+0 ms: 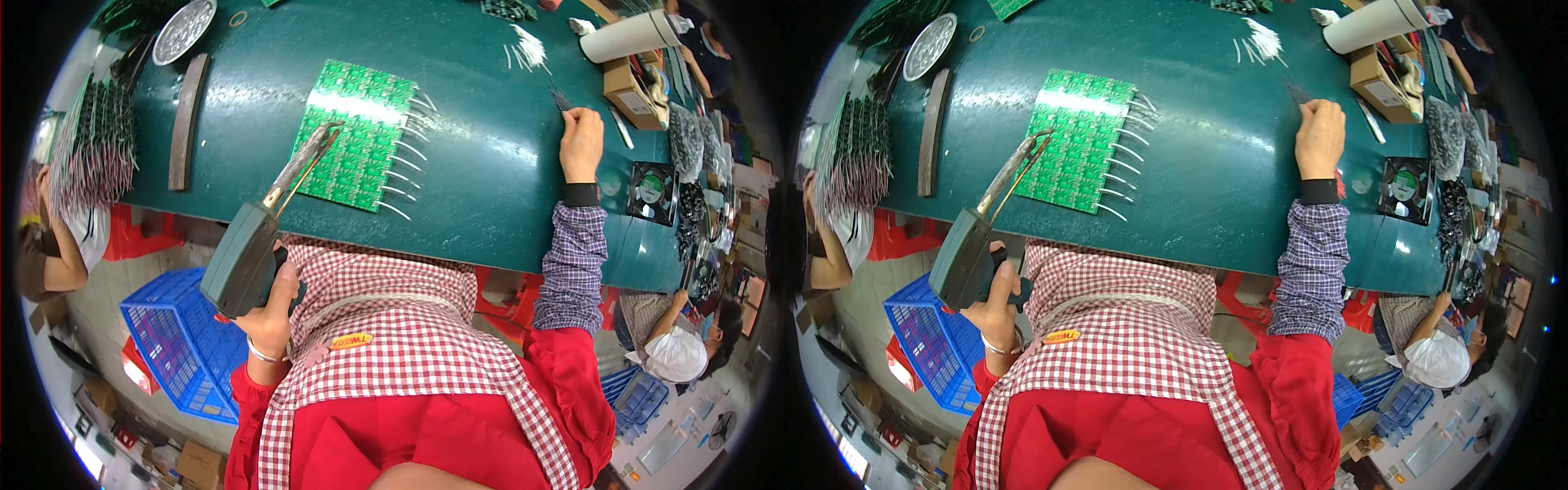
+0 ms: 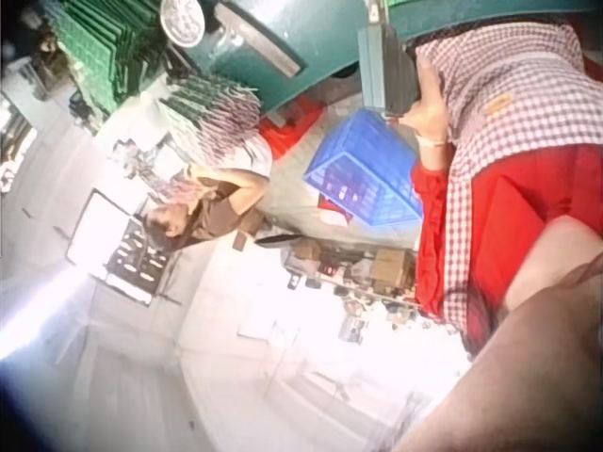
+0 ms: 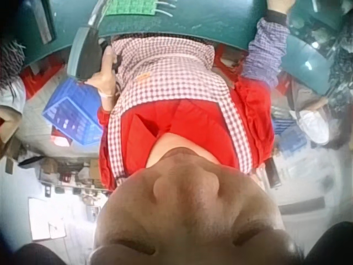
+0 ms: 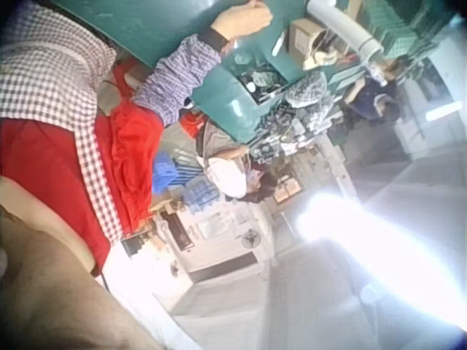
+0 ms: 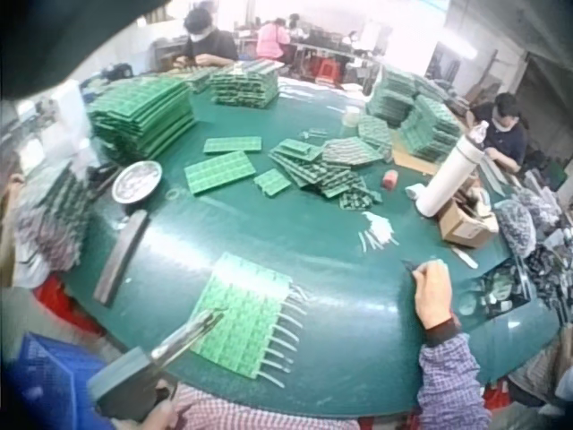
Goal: The person solders wires onto a circuit board using a soldering tool, picking up individual wires from the table by hand and attaching them to the board.
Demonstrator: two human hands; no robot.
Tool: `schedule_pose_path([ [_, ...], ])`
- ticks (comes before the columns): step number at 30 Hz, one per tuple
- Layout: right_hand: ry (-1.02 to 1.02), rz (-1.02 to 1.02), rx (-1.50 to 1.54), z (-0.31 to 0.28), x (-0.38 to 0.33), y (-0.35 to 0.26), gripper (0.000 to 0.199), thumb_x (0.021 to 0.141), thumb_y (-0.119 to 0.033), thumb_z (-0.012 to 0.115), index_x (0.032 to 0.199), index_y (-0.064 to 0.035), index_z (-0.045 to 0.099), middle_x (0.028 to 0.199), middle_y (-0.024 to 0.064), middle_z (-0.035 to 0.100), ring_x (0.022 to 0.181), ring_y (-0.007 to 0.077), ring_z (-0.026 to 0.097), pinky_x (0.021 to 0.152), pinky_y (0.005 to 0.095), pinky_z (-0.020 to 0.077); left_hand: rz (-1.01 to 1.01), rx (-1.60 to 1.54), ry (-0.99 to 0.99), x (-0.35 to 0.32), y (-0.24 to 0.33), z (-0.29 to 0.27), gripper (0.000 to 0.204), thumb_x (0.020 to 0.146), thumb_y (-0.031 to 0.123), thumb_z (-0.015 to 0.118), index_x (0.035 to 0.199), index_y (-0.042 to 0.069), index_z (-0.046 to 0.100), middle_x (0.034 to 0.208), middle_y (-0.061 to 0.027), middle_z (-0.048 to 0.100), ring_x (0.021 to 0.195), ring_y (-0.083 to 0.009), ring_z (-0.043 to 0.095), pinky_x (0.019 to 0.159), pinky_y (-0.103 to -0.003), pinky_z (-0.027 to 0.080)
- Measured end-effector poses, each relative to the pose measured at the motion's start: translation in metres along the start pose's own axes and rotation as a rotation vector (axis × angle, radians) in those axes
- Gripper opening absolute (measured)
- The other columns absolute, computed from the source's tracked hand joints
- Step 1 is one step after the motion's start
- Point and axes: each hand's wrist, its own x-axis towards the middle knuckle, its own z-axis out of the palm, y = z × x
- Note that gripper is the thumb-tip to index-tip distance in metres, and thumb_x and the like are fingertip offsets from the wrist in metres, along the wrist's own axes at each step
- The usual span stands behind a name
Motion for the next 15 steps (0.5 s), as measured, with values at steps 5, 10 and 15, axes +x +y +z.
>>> schedule_pose_path([
  [5, 0.103, -0.002, -0.077, -0.010, 0.003, -0.012, 0.009, 0.099, -0.012, 0.069, 0.098, -0.0045, 0.064, 0.099, 0.0123, 0.067, 0.095, 0.0347, 0.064, 0.080, 0.0474, 0.0499, -0.012, 0.012, 0.006, -0.005, 0.000, -0.002, 0.037, 0.090, -0.011, 0.070, 0.126, -0.010, 0.064, 0.111, -0.0189, 0.074, 0.061, -0.0136, 0.061, 0.053, -0.029, 0.047],
  [10, 0.122, -0.057, 0.056, -0.015, -0.001, -0.031, 0.004, 0.099, -0.006, 0.067, 0.103, -0.0035, 0.067, 0.098, 0.0123, 0.067, 0.093, 0.0347, 0.067, 0.079, 0.0449, 0.0539, -0.037, 0.005, 0.007, -0.011, -0.003, -0.007, 0.032, 0.090, -0.011, 0.071, 0.122, -0.011, 0.067, 0.101, -0.0163, 0.073, 0.061, -0.0136, 0.060, 0.054, -0.029, 0.047],
  [15, 0.076, -0.048, -0.023, -0.006, -0.004, -0.026, 0.006, 0.099, -0.008, 0.068, 0.103, -0.0043, 0.069, 0.100, 0.0127, 0.067, 0.094, 0.0343, 0.065, 0.081, 0.0456, 0.0525, -0.038, 0.083, 0.019, -0.018, -0.010, -0.011, 0.033, 0.089, -0.011, 0.071, 0.123, -0.011, 0.067, 0.089, -0.0128, 0.069, 0.061, -0.0130, 0.059, 0.054, -0.029, 0.045],
])
